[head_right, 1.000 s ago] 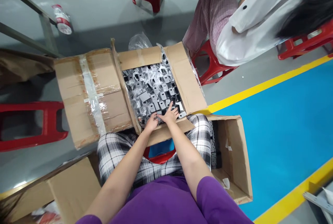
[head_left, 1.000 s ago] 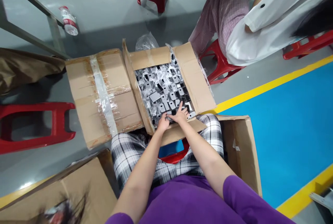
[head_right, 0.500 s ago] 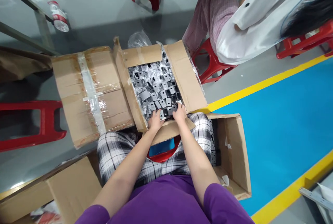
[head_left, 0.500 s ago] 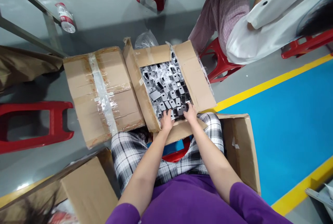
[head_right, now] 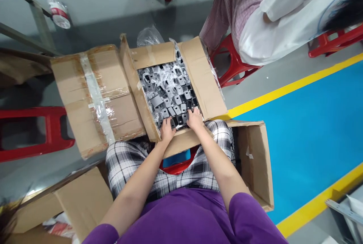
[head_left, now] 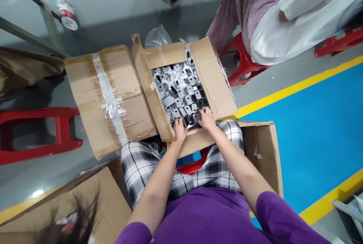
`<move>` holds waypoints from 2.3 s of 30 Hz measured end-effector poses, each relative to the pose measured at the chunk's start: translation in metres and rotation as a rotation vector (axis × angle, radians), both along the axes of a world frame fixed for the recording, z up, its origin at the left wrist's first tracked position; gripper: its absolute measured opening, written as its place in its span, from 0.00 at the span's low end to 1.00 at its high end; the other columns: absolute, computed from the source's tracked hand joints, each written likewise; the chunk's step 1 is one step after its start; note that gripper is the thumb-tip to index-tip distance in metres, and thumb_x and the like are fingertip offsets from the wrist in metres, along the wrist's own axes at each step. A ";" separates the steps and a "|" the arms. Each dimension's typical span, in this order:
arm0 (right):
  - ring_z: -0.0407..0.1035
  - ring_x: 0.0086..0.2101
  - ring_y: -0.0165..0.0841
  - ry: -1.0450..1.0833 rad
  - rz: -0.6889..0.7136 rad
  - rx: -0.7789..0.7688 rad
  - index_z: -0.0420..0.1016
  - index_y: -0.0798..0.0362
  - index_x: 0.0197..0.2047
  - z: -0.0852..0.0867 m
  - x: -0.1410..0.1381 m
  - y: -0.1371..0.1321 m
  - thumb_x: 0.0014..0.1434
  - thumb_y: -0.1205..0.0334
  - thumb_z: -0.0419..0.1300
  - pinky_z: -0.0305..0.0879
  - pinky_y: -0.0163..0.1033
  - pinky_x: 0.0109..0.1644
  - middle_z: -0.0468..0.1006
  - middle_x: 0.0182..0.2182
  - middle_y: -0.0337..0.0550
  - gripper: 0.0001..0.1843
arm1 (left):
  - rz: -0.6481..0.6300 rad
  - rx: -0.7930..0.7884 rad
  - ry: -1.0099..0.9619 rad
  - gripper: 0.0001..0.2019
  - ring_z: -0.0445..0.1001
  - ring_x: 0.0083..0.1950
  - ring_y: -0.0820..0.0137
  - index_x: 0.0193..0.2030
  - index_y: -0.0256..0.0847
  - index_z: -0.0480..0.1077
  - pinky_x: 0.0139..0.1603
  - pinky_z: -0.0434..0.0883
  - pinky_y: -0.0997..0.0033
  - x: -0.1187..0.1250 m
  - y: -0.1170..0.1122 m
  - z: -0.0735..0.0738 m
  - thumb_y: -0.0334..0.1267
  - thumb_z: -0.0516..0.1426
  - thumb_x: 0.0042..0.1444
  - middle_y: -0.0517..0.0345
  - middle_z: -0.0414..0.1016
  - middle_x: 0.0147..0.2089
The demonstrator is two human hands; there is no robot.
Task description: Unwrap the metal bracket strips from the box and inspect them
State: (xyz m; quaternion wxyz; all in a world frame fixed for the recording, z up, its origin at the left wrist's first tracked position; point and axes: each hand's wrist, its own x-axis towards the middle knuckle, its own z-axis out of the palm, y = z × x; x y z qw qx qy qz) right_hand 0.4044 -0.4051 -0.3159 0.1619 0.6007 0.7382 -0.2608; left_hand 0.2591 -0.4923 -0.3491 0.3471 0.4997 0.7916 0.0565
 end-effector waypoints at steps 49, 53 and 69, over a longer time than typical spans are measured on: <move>0.65 0.57 0.44 0.720 0.284 -0.148 0.65 0.48 0.65 -0.016 -0.006 -0.003 0.58 0.62 0.64 0.60 0.51 0.62 0.70 0.56 0.51 0.32 | 0.414 0.175 -0.557 0.26 0.80 0.39 0.68 0.58 0.41 0.66 0.36 0.80 0.66 -0.032 -0.017 -0.032 0.32 0.56 0.50 0.51 0.77 0.48; 0.64 0.55 0.47 0.569 0.367 -0.014 0.67 0.50 0.63 -0.015 -0.010 -0.006 0.55 0.66 0.67 0.61 0.51 0.59 0.69 0.55 0.54 0.32 | 0.340 0.130 -0.485 0.28 0.81 0.38 0.66 0.59 0.40 0.69 0.46 0.79 0.59 -0.029 -0.016 -0.028 0.28 0.56 0.49 0.48 0.79 0.52; 0.58 0.58 0.49 0.101 0.292 0.064 0.64 0.57 0.64 -0.001 0.011 0.013 0.54 0.72 0.60 0.62 0.50 0.58 0.65 0.59 0.57 0.33 | 0.090 0.149 -0.260 0.23 0.77 0.31 0.69 0.57 0.39 0.68 0.48 0.75 0.62 -0.013 -0.007 -0.018 0.29 0.57 0.53 0.48 0.80 0.49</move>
